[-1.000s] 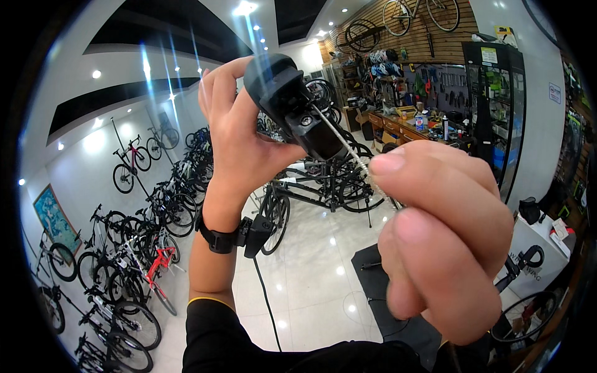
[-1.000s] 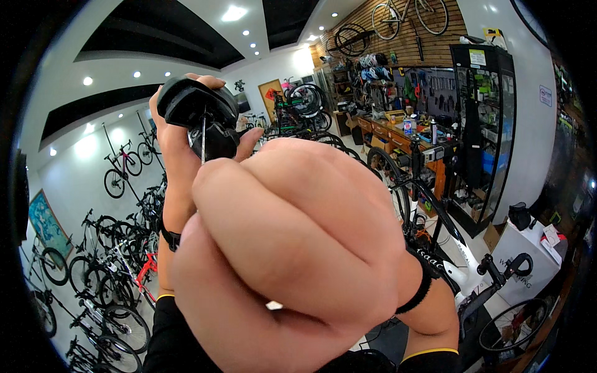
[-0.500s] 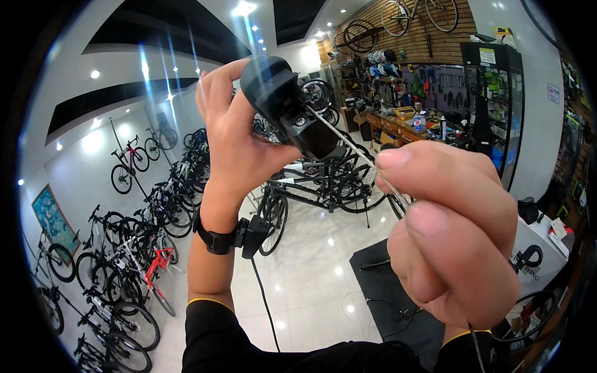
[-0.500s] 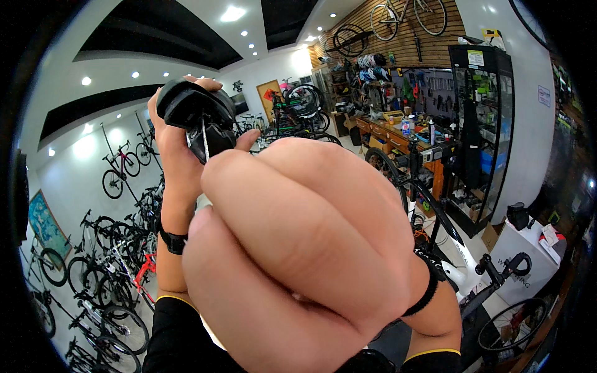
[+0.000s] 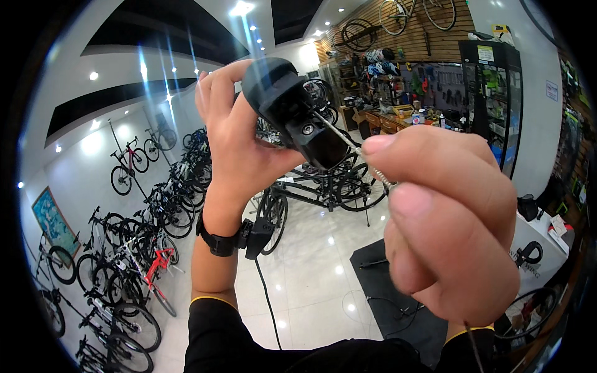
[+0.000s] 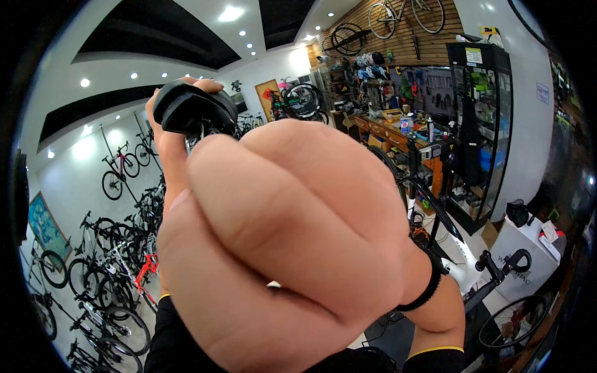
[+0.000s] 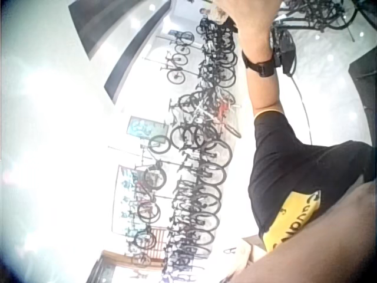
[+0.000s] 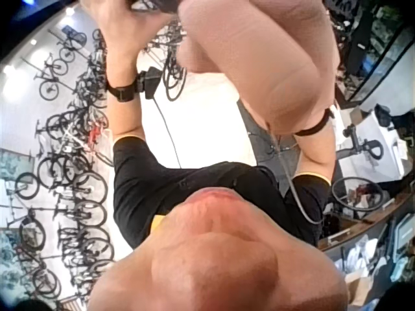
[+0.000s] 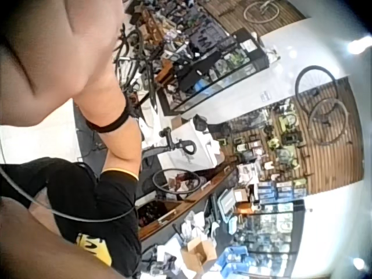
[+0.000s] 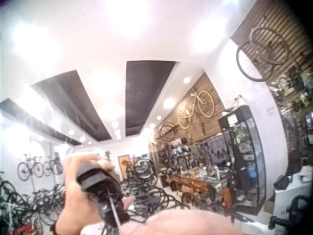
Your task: The person disassembles a bicycle shifter, removes the internal spring and cable, and reassembles the unit. They then attach the shifter to the bicycle handlebar and secure it with a strap.
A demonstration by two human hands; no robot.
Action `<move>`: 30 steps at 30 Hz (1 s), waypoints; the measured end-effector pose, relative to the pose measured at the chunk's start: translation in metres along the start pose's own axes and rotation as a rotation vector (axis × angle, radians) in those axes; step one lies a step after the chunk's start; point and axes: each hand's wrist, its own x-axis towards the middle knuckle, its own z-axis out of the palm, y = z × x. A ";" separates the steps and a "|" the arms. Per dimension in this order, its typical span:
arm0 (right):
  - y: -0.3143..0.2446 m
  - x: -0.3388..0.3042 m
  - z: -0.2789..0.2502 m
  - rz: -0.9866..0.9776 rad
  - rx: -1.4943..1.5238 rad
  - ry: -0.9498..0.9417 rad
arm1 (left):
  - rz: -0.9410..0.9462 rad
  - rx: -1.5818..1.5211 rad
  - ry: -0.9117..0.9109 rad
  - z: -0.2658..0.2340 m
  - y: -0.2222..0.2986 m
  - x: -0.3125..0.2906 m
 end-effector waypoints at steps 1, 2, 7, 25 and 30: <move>0.000 0.000 0.000 -0.001 -0.021 0.000 | 0.008 0.003 -0.002 0.001 0.001 0.000; -0.001 0.001 0.001 -0.001 -0.032 0.008 | 0.012 0.010 0.004 0.000 0.000 0.000; -0.002 0.005 -0.007 -0.014 -0.084 -0.062 | 0.003 -0.060 0.025 -0.008 0.008 0.007; -0.029 0.018 -0.028 0.200 -0.101 -0.171 | -0.075 -0.017 0.131 0.005 0.016 0.000; -0.014 0.010 -0.012 0.035 -0.086 -0.039 | -0.115 -0.009 0.099 0.007 0.015 -0.005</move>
